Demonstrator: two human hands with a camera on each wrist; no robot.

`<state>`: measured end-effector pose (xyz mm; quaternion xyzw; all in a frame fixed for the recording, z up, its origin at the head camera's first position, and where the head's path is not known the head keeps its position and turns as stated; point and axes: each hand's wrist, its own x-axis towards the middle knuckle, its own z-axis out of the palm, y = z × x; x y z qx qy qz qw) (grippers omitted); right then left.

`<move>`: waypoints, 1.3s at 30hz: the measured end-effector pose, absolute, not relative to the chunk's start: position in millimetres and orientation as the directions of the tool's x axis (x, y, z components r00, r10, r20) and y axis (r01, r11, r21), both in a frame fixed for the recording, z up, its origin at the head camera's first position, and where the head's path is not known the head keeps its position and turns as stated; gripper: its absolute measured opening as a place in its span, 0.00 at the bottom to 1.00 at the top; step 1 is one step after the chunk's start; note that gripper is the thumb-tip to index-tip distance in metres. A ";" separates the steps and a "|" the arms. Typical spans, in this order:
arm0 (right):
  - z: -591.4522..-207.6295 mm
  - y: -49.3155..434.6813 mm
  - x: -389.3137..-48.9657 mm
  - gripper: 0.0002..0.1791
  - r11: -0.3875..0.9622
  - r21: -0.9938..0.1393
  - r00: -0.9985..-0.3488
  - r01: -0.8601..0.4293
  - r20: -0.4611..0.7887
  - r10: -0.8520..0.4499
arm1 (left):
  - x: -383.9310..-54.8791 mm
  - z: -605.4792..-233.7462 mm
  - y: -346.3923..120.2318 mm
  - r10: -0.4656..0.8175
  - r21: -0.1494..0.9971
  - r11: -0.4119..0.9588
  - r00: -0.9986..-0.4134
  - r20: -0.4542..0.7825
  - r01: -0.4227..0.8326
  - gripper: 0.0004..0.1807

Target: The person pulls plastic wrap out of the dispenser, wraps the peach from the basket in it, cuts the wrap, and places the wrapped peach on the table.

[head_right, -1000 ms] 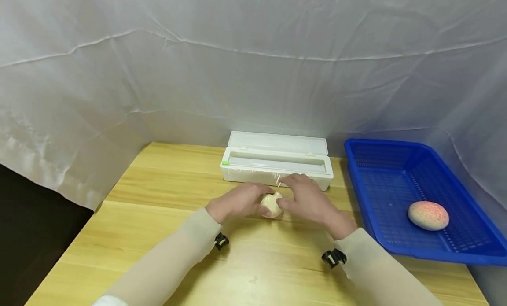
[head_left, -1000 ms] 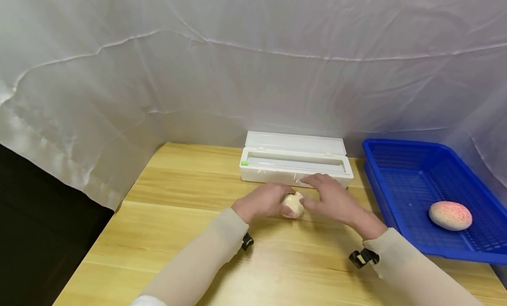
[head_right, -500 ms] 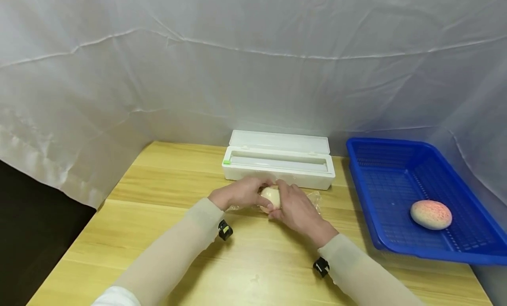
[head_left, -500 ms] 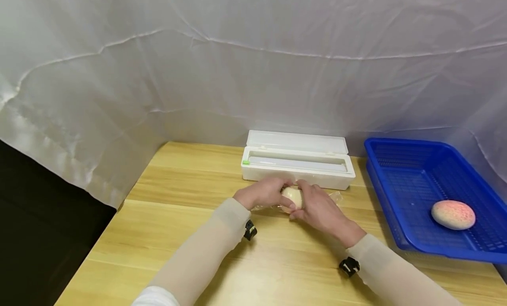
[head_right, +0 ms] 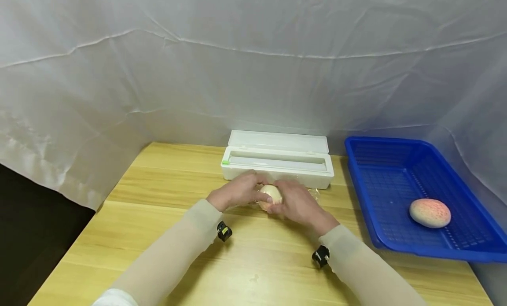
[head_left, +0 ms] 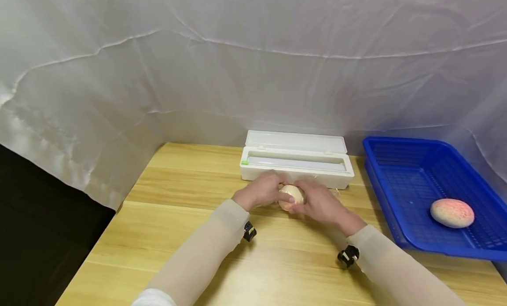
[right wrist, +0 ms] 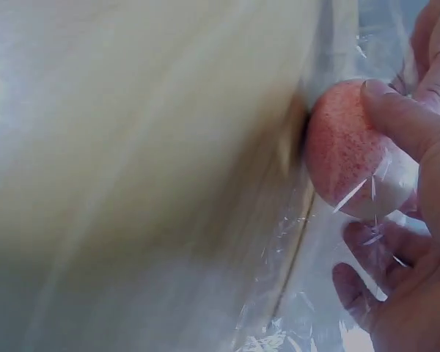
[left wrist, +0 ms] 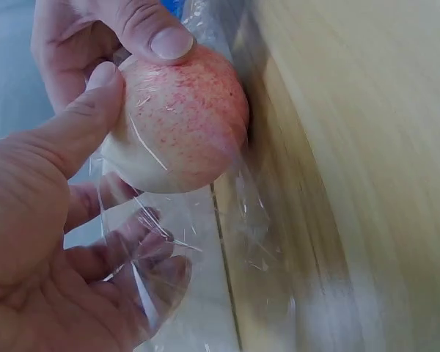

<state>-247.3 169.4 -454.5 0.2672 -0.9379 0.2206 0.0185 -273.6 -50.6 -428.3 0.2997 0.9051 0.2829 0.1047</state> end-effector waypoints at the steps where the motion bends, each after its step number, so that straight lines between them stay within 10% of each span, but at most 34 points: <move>1: -453.3 169.4 -247.9 0.42 0.761 -0.404 -0.857 -0.508 0.147 -0.494 | -273.8 -428.4 -50.9 0.600 0.566 0.665 -0.799 -0.016 0.488 0.17; 14: -439.1 169.1 -259.9 0.30 0.781 -0.356 -0.856 -0.512 0.135 -0.499 | -276.7 -438.6 -53.3 0.482 0.621 0.702 -0.875 -0.053 0.349 0.24; 28: -427.5 169.7 -264.7 0.34 0.822 -0.182 -0.841 -0.539 0.053 -0.539 | -263.0 -444.0 -49.3 0.633 0.124 0.751 -0.761 0.146 0.649 0.48; 39: -455.8 167.6 -250.8 0.44 0.774 0.044 -0.709 -0.632 0.372 -0.599 | -272.7 -439.9 -49.6 0.648 0.108 0.742 -0.749 0.137 0.662 0.37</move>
